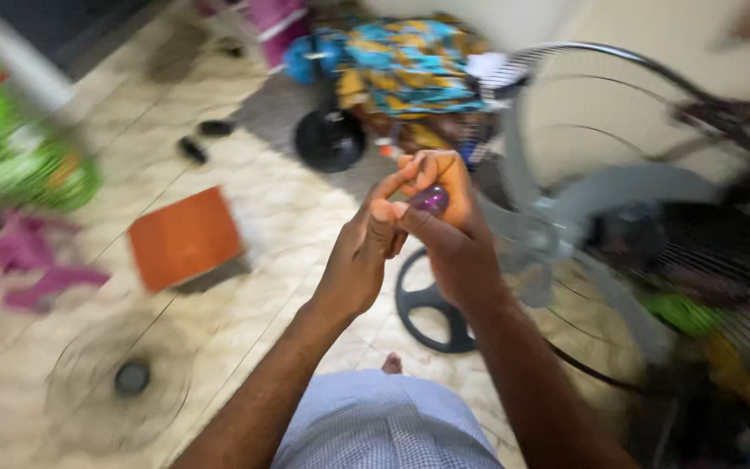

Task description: The person reassembles a standing electric fan by attaching the front wire cage to the fan head. They use a screwdriver to tighten the central retaining nut and then secure the outer cage ring by hand.

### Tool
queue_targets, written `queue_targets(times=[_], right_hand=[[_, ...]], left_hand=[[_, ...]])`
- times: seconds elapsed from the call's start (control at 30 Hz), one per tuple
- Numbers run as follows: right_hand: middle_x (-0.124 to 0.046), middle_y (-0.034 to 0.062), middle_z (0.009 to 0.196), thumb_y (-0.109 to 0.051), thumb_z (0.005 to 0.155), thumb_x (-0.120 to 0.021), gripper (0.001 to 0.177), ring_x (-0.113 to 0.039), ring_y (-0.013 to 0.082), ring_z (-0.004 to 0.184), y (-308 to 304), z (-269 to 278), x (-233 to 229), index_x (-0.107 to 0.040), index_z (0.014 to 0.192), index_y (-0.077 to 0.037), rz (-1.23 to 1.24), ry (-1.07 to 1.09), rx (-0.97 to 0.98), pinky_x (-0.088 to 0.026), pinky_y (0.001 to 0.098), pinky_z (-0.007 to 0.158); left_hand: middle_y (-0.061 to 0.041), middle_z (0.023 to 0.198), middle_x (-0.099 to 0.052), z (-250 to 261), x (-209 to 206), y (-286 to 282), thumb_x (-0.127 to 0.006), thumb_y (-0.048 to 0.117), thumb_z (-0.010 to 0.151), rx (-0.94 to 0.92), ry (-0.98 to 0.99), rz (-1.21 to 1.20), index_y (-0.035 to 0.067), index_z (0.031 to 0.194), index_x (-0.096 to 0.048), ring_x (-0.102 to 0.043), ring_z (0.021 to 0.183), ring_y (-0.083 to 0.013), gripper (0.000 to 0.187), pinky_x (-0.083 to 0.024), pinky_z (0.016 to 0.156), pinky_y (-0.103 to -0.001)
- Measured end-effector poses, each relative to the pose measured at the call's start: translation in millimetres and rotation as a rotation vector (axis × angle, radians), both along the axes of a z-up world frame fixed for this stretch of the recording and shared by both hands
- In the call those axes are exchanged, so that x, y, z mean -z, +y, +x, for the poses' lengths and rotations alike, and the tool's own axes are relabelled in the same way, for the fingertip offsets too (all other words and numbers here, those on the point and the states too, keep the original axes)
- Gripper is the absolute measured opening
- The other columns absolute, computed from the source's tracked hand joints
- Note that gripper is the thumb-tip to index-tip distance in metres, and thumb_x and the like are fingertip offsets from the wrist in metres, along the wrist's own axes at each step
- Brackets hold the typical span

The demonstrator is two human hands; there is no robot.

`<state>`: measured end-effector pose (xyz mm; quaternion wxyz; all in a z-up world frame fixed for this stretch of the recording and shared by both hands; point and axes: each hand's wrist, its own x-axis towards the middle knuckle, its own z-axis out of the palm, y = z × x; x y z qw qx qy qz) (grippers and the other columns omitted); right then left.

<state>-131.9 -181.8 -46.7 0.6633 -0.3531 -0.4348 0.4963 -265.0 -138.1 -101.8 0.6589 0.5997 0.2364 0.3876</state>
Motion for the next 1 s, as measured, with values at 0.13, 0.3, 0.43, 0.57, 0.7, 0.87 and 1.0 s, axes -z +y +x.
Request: queue_targets(times=[0.13, 0.3, 0.43, 0.57, 0.7, 0.87, 1.0], right_hand=[[-0.051, 0.0018, 0.109, -0.010, 0.093, -0.078, 0.033, -0.050, 0.0065, 0.097, 32.9, -44.6, 11.0, -0.049, 0.110, -0.008, -0.061, -0.373, -0.082, -0.042, 0.0190, 0.084], [-0.056, -0.0045, 0.095, -0.026, 0.094, -0.076, 0.031, -0.050, 0.0028, 0.086, 60.4, -130.2, 24.4, -0.063, 0.113, -0.005, -0.078, -0.633, -0.227, -0.043, 0.0195, 0.074], [-0.067, 0.0003, 0.095, -0.027, 0.098, -0.070, 0.029, -0.057, 0.0051, 0.084, 71.8, -210.1, 29.4, -0.069, 0.115, -0.004, -0.147, -0.641, -0.395, -0.048, 0.0220, 0.073], [-0.072, 0.0029, 0.100, -0.025, 0.099, -0.067, 0.027, -0.066, 0.0083, 0.091, 81.4, -282.2, 33.9, -0.072, 0.113, -0.003, -0.090, -0.719, -0.529, -0.055, 0.0245, 0.080], [-0.073, 0.0043, 0.101, -0.018, 0.096, -0.068, 0.025, -0.068, 0.0108, 0.092, 90.2, -352.5, 37.9, -0.074, 0.114, -0.002, -0.119, -0.736, -0.667, -0.055, 0.0264, 0.080], [-0.073, 0.0055, 0.102, -0.013, 0.095, -0.067, 0.025, -0.071, 0.0123, 0.091, 114.0, -432.0, 59.4, -0.072, 0.118, -0.005, 0.032, -0.864, -0.827, -0.057, 0.0279, 0.081], [-0.075, 0.0065, 0.113, -0.012, 0.094, -0.068, 0.028, -0.072, 0.0137, 0.093, 145.5, -489.3, 105.0, -0.068, 0.122, -0.007, 0.035, -0.759, -1.041, -0.059, 0.0299, 0.082]], left_hand=[[0.000, 0.084, -0.054, -69.6, 2.1, 9.7, -0.042, 0.061, 0.105, -0.231, 0.193, 0.058, 0.006, 0.145, -0.057, -0.050, 0.080, -0.0131, 0.069, -0.044, 0.072, -0.029], [0.001, 0.083, -0.058, -179.6, 7.6, 3.9, -0.050, 0.060, 0.102, -0.411, 0.259, 0.069, 0.006, 0.112, -0.068, -0.051, 0.080, -0.0094, 0.058, -0.046, 0.073, -0.027], [-0.001, 0.076, -0.056, -261.0, 14.0, -8.9, -0.058, 0.057, 0.096, -0.539, 0.430, 0.007, 0.005, 0.095, -0.065, -0.050, 0.072, -0.0113, 0.053, -0.044, 0.064, -0.030], [-0.003, 0.072, -0.056, -325.1, 25.2, -18.0, -0.068, 0.050, 0.094, -0.619, 0.509, -0.083, 0.003, 0.086, -0.062, -0.050, 0.067, -0.0113, 0.047, -0.044, 0.060, -0.031], [-0.005, 0.077, -0.064, -382.0, 31.9, -27.2, -0.071, 0.038, 0.093, -0.767, 0.479, 0.000, 0.004, 0.092, -0.066, -0.057, 0.070, -0.0112, 0.035, -0.049, 0.063, -0.030], [-0.008, 0.085, -0.073, -450.9, 48.8, -30.8, -0.069, 0.037, 0.095, -0.947, 0.537, -0.081, 0.008, 0.106, -0.071, -0.067, 0.074, -0.0141, 0.031, -0.054, 0.068, -0.031], [-0.012, 0.081, -0.072, -501.1, 77.4, -41.9, -0.069, 0.037, 0.092, -1.062, 0.721, -0.290, 0.011, 0.112, -0.071, -0.066, 0.064, -0.0238, 0.033, -0.053, 0.065, -0.036]])
